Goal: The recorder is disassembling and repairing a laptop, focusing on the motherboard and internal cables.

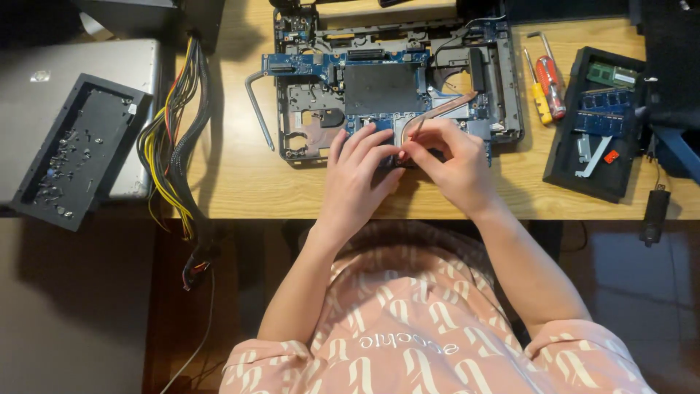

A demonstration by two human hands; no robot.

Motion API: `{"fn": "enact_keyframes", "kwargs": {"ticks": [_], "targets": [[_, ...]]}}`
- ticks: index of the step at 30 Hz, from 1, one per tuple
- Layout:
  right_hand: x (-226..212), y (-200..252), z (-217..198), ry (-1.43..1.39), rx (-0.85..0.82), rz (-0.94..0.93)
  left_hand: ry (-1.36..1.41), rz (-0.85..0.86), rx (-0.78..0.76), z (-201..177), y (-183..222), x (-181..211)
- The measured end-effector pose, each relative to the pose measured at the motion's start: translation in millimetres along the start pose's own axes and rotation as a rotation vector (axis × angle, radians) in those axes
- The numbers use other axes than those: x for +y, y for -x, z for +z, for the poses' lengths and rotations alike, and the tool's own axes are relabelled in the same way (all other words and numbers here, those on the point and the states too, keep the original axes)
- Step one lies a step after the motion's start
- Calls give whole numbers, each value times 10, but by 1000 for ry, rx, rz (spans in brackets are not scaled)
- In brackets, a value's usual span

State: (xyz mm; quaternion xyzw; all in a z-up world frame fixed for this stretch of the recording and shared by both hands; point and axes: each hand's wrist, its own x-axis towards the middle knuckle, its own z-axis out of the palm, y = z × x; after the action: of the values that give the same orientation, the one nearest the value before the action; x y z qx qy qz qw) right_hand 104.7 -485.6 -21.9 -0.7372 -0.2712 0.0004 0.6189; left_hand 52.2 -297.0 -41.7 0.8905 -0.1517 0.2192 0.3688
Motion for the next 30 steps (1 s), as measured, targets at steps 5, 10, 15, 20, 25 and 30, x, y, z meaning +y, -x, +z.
{"fn": "enact_keyframes", "kwargs": {"ticks": [5, 10, 15, 20, 25, 30], "targets": [[-18, -7, 29, 46, 54, -1, 22, -8, 24, 34, 6, -14], [-43, -11, 15, 296, 55, -125, 56, -1, 33, 39, 2, -32], [-31, -10, 35, 137, 23, -57, 67, -33, 33, 51, -13, -26], [-204, -35, -40, 251, -25, -126, 75, -24, 41, 42, 2, -23], [-342, -73, -119, 336, -83, -162, 55, -14, 69, 54, 6, -42], [-488, -100, -130, 350, -230, -198, 76, 6, 66, 51, 7, -42]]}}
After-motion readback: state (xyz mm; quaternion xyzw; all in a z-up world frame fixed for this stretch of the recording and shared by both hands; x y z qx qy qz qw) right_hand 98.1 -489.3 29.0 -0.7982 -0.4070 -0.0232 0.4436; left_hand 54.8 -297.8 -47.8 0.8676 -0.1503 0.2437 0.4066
